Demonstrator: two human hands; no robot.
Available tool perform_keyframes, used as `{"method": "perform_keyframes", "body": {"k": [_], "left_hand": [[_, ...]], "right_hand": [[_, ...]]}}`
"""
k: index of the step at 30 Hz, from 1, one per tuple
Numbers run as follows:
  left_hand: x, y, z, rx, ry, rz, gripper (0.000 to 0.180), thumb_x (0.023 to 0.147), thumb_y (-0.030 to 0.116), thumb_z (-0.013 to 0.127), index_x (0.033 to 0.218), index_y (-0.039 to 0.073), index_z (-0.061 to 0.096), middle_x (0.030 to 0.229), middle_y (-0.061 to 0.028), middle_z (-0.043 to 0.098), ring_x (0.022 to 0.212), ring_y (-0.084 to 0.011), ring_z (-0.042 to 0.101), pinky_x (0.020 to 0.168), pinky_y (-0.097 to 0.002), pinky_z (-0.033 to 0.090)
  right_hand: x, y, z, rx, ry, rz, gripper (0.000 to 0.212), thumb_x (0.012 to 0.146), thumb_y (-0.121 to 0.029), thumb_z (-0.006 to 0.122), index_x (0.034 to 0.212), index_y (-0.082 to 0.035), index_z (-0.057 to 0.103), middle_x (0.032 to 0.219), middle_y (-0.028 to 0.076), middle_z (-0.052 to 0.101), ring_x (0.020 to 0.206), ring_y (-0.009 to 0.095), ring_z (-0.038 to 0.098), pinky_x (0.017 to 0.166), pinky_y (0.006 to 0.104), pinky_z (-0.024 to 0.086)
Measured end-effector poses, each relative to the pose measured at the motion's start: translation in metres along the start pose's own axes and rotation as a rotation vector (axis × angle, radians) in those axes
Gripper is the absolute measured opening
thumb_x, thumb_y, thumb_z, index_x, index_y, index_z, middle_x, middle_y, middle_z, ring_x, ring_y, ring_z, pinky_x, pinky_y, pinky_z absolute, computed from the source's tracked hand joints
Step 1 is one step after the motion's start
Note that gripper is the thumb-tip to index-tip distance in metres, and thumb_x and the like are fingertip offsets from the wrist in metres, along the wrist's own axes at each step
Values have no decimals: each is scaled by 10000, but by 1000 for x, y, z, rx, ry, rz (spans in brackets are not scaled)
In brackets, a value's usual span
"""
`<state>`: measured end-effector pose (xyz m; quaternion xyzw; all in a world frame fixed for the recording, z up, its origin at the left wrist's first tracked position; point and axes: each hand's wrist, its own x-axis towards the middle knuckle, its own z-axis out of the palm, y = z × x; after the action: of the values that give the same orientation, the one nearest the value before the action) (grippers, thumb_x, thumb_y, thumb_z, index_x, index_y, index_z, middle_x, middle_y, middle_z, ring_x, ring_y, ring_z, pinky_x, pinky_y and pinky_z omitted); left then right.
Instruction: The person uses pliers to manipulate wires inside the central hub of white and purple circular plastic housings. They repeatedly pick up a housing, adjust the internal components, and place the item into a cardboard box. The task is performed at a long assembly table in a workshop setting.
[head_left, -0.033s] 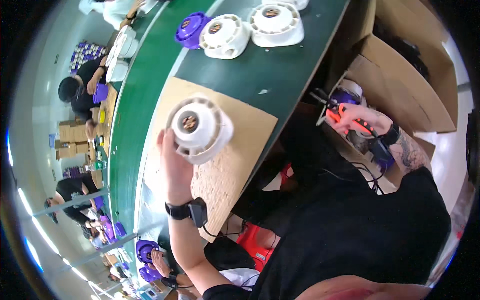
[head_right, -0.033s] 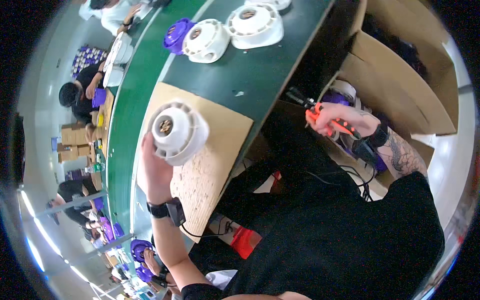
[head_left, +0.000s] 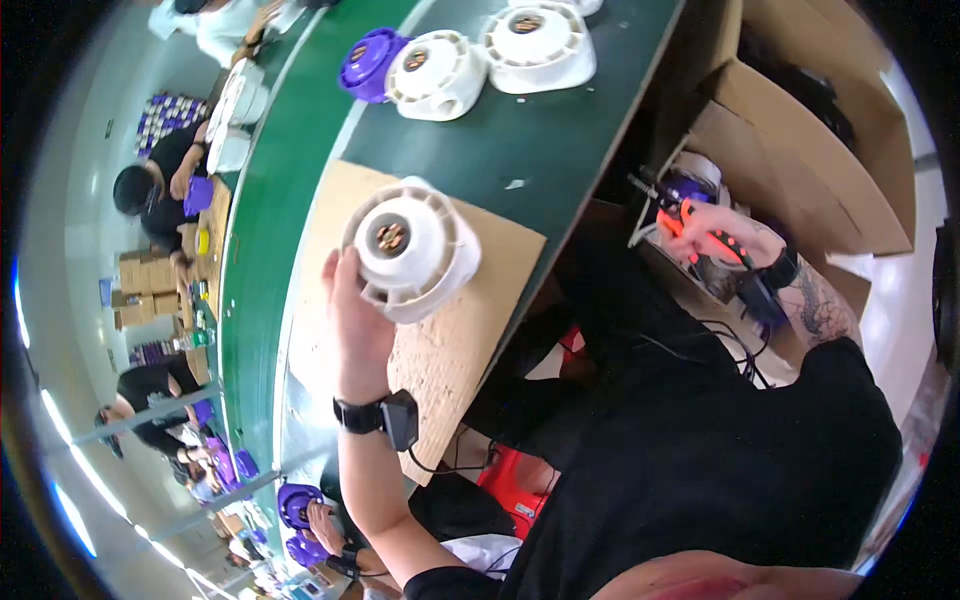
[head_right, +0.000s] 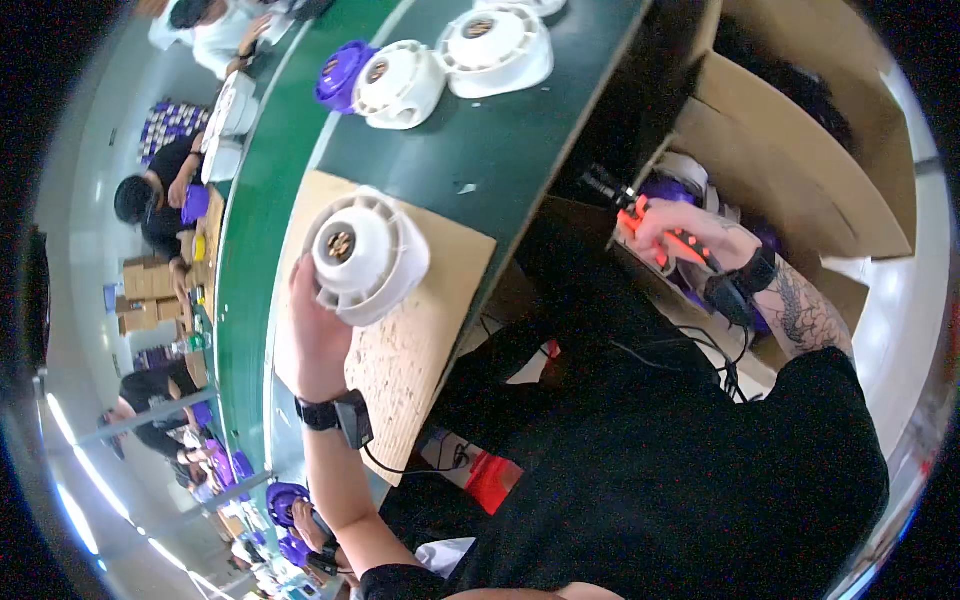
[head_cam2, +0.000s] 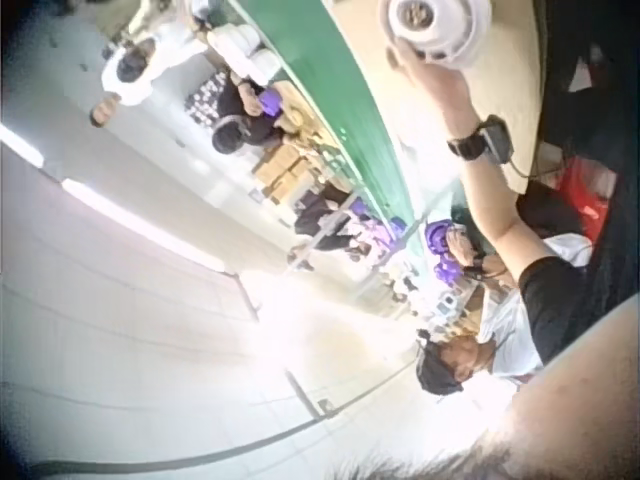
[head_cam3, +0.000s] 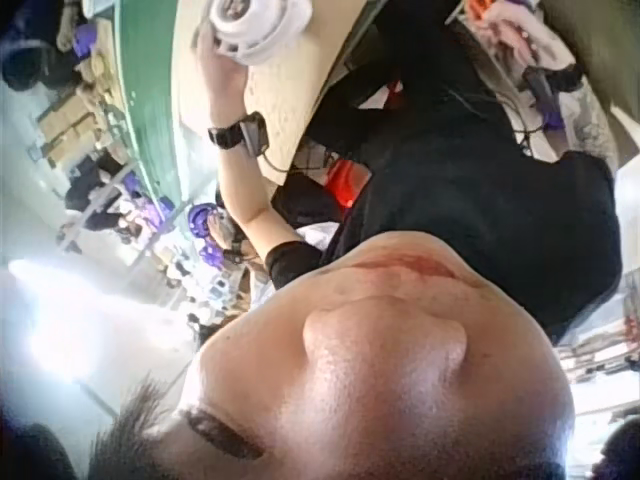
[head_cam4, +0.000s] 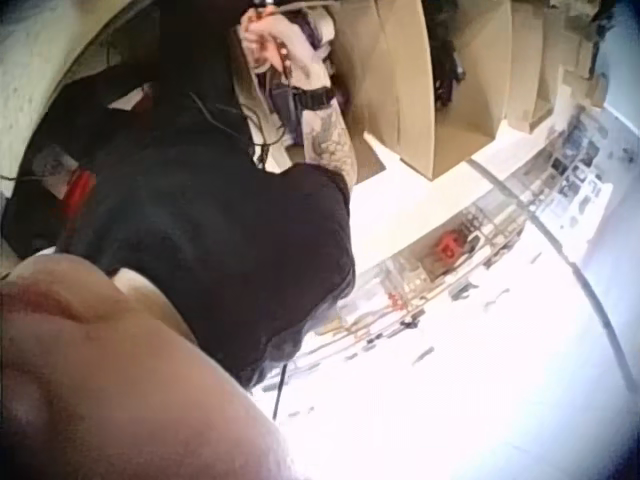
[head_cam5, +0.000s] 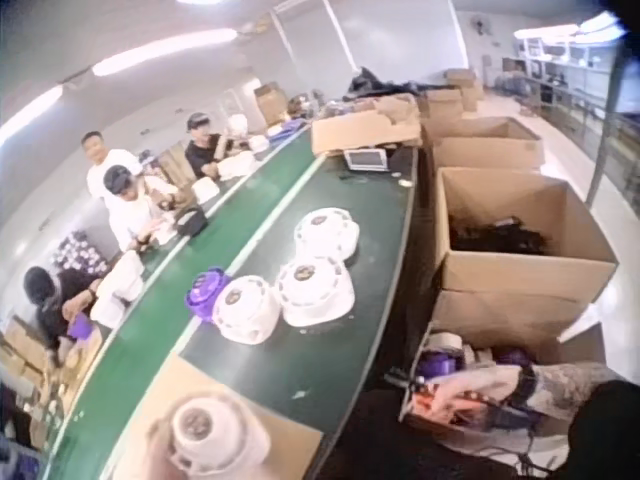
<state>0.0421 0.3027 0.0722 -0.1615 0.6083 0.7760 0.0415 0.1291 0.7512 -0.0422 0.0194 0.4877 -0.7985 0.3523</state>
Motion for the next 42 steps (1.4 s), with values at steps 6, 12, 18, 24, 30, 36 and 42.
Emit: {"method": "perform_keyframes", "body": {"k": [6, 12, 18, 24, 30, 36, 42], "left_hand": [[62, -47, 76, 67, -300, -178, 410, 1090, 316, 463, 1382, 34, 526, 1355, -123, 618, 1221, -229, 615, 1023, -408, 522], [97, -52, 146, 158, -251, -161, 467, 1090, 324, 423, 1447, 29, 486, 1431, -125, 584, 1298, -292, 582, 1082, -483, 508], [123, -59, 171, 220, -193, -49, 440, 1080, 281, 425, 1441, 42, 503, 1406, -121, 607, 1259, -290, 612, 1067, -448, 515], [147, -69, 206, 307, -207, 77, 418, 1073, 218, 424, 1438, 29, 496, 1400, -122, 607, 1272, -281, 598, 1074, -431, 507], [183, -89, 239, 447, -288, 280, 375, 1054, 151, 449, 1381, -5, 543, 1346, -126, 631, 1192, -243, 632, 1029, -364, 510], [178, -100, 272, 581, 172, 306, 386, 951, 228, 595, 1200, -67, 614, 1202, -121, 668, 1035, -209, 646, 862, -332, 510], [188, -88, 245, 524, -5, 296, 430, 960, 275, 665, 1294, 16, 592, 1213, -77, 651, 1021, -181, 623, 873, -331, 499]], "right_hand": [[-78, 75, -118, -46, 646, -111, 319, 939, -396, 617, 882, -82, 626, 835, 8, 599, 726, 93, 531, 656, 243, 426], [-172, 186, -228, -309, 1188, 214, 496, 803, -513, 677, 981, -52, 632, 960, 41, 617, 856, 138, 569, 716, 290, 410], [-208, 309, -257, -86, 1282, 343, 407, 811, -474, 693, 956, -94, 682, 853, -5, 615, 763, 110, 558, 684, 301, 432], [-200, 333, -240, 470, 1250, 242, 302, 843, -443, 705, 977, -175, 668, 872, -26, 556, 800, 139, 558, 712, 300, 445], [-201, 380, -242, 261, 1117, -84, 347, 876, -423, 704, 1131, -201, 624, 1119, -22, 532, 946, 181, 562, 878, 382, 474], [-216, 417, -279, 190, 1149, -329, 387, 927, -313, 677, 1255, -142, 562, 1241, 41, 521, 1101, 223, 569, 949, 471, 543], [-191, 374, -293, 795, 1021, -446, 669, 765, 78, 750, 1353, -127, 505, 1318, 83, 492, 1235, 233, 508, 997, 453, 562]]}}
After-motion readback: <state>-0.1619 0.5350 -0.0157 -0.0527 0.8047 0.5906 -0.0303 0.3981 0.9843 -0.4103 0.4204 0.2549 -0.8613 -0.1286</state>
